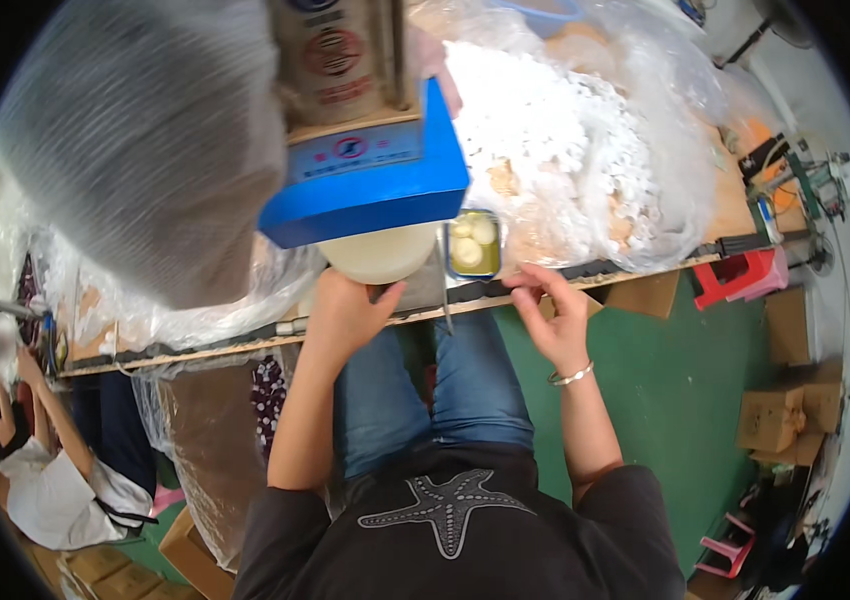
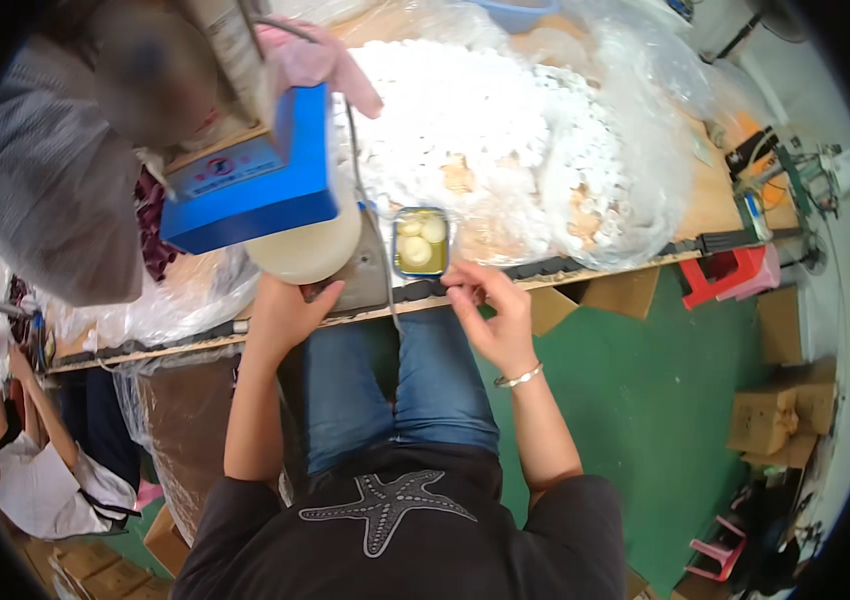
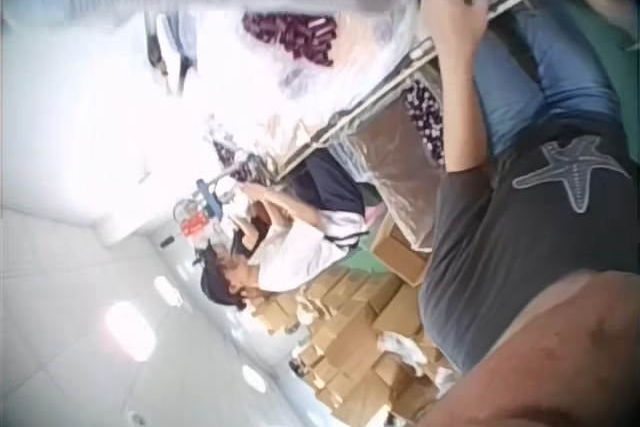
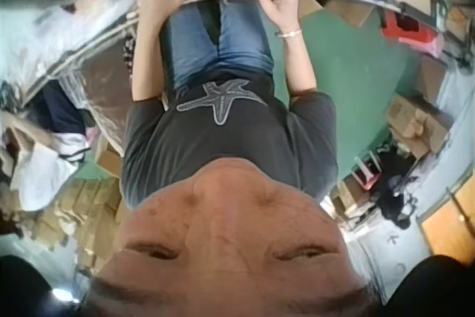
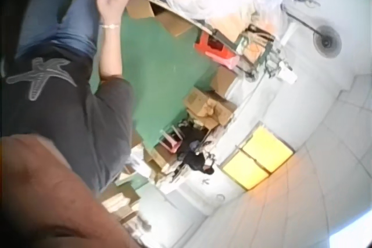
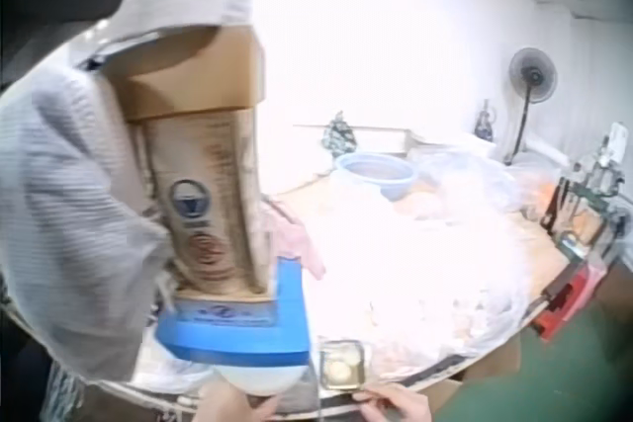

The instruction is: The person assembles cosmetic containers by applying lubricant to white caps, inserting them into tubes, and pressing the components together using a tabletop press machine.

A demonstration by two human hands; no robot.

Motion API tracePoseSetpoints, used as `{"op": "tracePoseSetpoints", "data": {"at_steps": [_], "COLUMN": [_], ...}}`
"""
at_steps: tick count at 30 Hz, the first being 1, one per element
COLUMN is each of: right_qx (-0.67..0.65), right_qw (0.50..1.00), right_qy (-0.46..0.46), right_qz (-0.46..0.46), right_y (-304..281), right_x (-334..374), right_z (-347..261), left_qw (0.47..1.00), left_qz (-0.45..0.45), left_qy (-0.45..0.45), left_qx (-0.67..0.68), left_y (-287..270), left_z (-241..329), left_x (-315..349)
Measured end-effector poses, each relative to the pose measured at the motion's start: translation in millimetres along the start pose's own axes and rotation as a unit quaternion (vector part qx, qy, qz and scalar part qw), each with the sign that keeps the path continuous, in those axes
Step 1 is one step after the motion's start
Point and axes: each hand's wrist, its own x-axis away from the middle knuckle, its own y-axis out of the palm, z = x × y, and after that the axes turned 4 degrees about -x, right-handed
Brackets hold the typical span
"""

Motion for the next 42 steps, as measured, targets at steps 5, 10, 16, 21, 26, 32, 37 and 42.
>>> {"op": "tracePoseSetpoints", "data": {"at_steps": [5,10,16,21,26,32,37,42], "right_qx": [0.088,0.395,0.58,0.633,0.678,0.434,0.082,-0.103], "right_qw": [0.976,0.911,0.806,0.751,0.72,0.891,0.996,0.989], "right_qy": [0.048,0.031,-0.018,0.062,0.024,0.124,0.026,0.109], "right_qz": [0.191,0.115,-0.115,-0.18,-0.149,0.05,0.002,0.016], "right_y": [-75,-141,-165,-151,-147,-127,-60,-3], "right_x": [-29,-72,-94,-103,-102,-89,-58,-54], "right_z": [56,97,125,106,103,62,35,17], "left_qw": [0.999,0.993,0.989,0.989,0.994,0.988,0.986,0.995], "left_qz": [0.014,0.076,0.12,0.115,0.075,0.145,0.162,0.096], "left_qy": [-0.017,-0.048,0.047,0.041,0.083,0.026,0.012,-0.003], "left_qx": [0.049,0.081,0.075,0.084,0.014,0.043,0.048,0.027], "left_y": [16,31,35,28,22,37,36,32], "left_z": [-13,-27,-27,-20,-23,-18,-18,-29], "left_x": [12,28,22,20,17,27,27,23]}}
